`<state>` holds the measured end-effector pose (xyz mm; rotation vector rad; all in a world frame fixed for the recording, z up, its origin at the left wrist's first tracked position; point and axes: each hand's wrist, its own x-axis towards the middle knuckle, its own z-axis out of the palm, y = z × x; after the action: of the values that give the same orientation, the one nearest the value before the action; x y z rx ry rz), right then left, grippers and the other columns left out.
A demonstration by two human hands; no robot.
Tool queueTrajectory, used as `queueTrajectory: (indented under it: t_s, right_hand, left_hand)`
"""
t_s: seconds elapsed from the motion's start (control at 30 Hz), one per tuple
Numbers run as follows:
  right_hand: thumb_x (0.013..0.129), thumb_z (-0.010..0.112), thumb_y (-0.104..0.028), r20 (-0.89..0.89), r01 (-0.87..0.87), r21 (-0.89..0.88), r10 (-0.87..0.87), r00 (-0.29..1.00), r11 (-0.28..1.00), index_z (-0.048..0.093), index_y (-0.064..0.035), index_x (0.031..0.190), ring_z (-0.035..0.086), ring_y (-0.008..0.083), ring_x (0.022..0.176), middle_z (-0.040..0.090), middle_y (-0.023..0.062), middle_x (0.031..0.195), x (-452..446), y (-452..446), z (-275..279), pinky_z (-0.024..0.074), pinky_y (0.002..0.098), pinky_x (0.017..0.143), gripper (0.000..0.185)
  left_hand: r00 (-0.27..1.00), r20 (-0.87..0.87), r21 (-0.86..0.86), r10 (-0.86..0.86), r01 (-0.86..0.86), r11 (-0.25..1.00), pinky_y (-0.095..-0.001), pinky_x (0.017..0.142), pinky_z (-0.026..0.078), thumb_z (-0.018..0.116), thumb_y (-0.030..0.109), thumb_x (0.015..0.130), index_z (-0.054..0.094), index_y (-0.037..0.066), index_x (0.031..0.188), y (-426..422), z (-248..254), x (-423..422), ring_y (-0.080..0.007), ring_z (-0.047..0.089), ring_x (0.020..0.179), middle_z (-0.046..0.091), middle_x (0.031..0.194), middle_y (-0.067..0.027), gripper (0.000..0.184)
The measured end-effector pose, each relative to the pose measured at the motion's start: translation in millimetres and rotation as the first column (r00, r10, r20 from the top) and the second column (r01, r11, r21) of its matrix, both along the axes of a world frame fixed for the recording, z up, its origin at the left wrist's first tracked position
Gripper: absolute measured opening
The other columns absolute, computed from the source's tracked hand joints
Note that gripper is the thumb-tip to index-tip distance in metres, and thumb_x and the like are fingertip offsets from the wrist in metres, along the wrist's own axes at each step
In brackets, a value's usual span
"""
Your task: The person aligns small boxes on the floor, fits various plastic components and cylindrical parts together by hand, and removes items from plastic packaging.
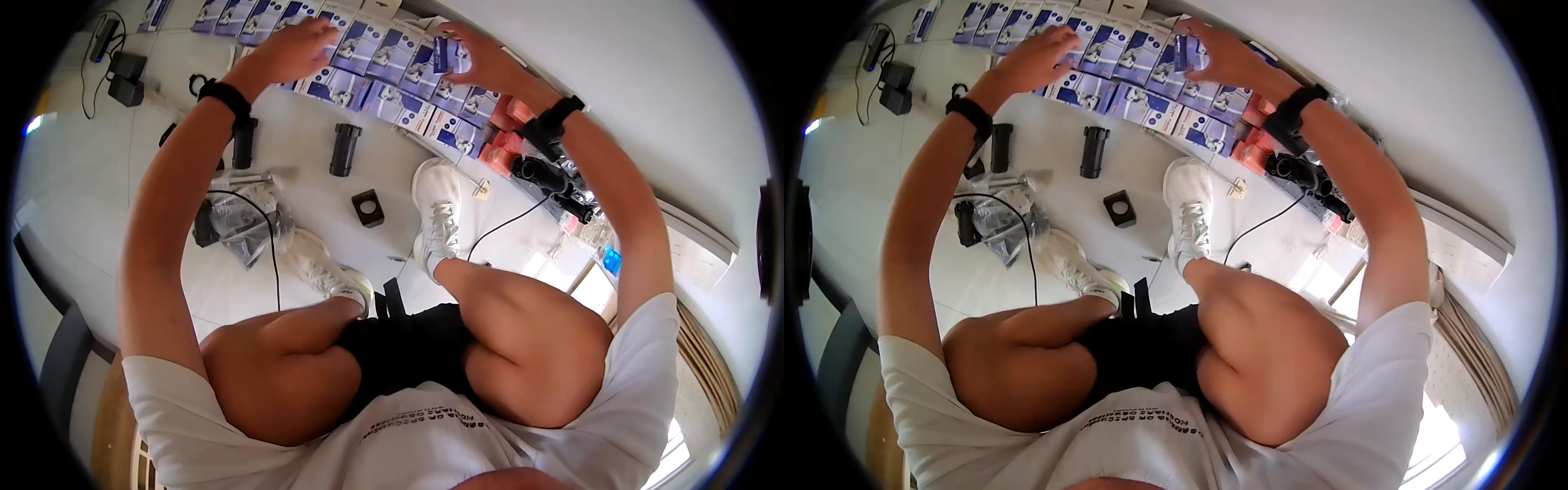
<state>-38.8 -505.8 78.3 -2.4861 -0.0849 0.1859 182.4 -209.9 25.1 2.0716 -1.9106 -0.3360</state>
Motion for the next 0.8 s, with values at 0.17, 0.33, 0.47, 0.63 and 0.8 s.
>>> queueTrajectory:
  t_s: [0.17,0.33,0.47,0.63,0.8]
  right_hand:
    - [0.079,0.080,-0.029,-0.041,-0.046,-0.030,0.045,0.998,0.999,0.052,-0.0137,0.135,0.062,0.0279,0.108,0.063,0.0141,0.121,16,3,35,0.0490,0.0370,0.096,0.065]
    - [0.087,0.072,-0.034,-0.303,0.131,0.132,-0.086,0.949,0.982,0.061,-0.0192,0.128,0.062,0.0144,0.093,0.063,0.0053,0.104,35,19,48,0.0515,0.0272,0.079,0.045]
    - [0.088,0.062,-0.047,-0.677,0.170,0.078,-0.073,0.732,0.982,0.058,-0.0186,0.131,0.059,0.0226,0.106,0.059,0.0083,0.122,31,5,37,0.0570,0.0348,0.082,0.052]
    - [0.086,0.059,-0.051,-0.840,0.248,-0.127,-0.237,0.488,0.960,0.056,-0.0192,0.132,0.056,0.0308,0.118,0.052,0.0116,0.137,1,-15,21,0.0587,0.0455,0.086,0.056]
    - [0.084,0.063,-0.047,-0.514,-0.153,-0.640,-0.272,0.813,0.753,0.051,-0.0103,0.135,0.063,0.0384,0.108,0.056,0.0176,0.131,-25,-39,-26,0.0573,0.0538,0.083,0.064]
  left_hand:
    - [0.963,0.062,0.050,-0.264,0.261,0.964,-0.0403,0.091,0.050,0.065,0.015,0.082,0.056,0.004,0.117,16,-12,-43,-0.0287,0.054,0.113,0.052,0.118,-0.0105,0.038]
    - [0.976,0.019,0.053,-0.219,0.218,0.975,-0.0422,0.103,0.043,0.074,0.022,0.076,0.053,0.005,0.127,40,-10,-54,-0.0298,0.048,0.123,0.048,0.132,-0.0120,0.058]
    - [0.993,0.022,0.020,-0.115,0.114,0.993,-0.0435,0.109,0.038,0.077,0.028,0.076,0.049,0.007,0.135,44,-20,-21,-0.0317,0.044,0.131,0.045,0.140,-0.0129,0.069]
    - [0.994,0.102,0.085,-0.035,0.026,0.996,-0.0454,0.109,0.038,0.081,0.033,0.073,0.044,0.014,0.139,58,-15,4,-0.0325,0.043,0.131,0.042,0.143,-0.0104,0.078]
    - [0.992,0.101,0.134,0.082,-0.095,0.986,-0.0443,0.110,0.038,0.080,0.032,0.075,0.045,0.014,0.139,81,-19,22,-0.0319,0.044,0.131,0.042,0.144,-0.0091,0.075]
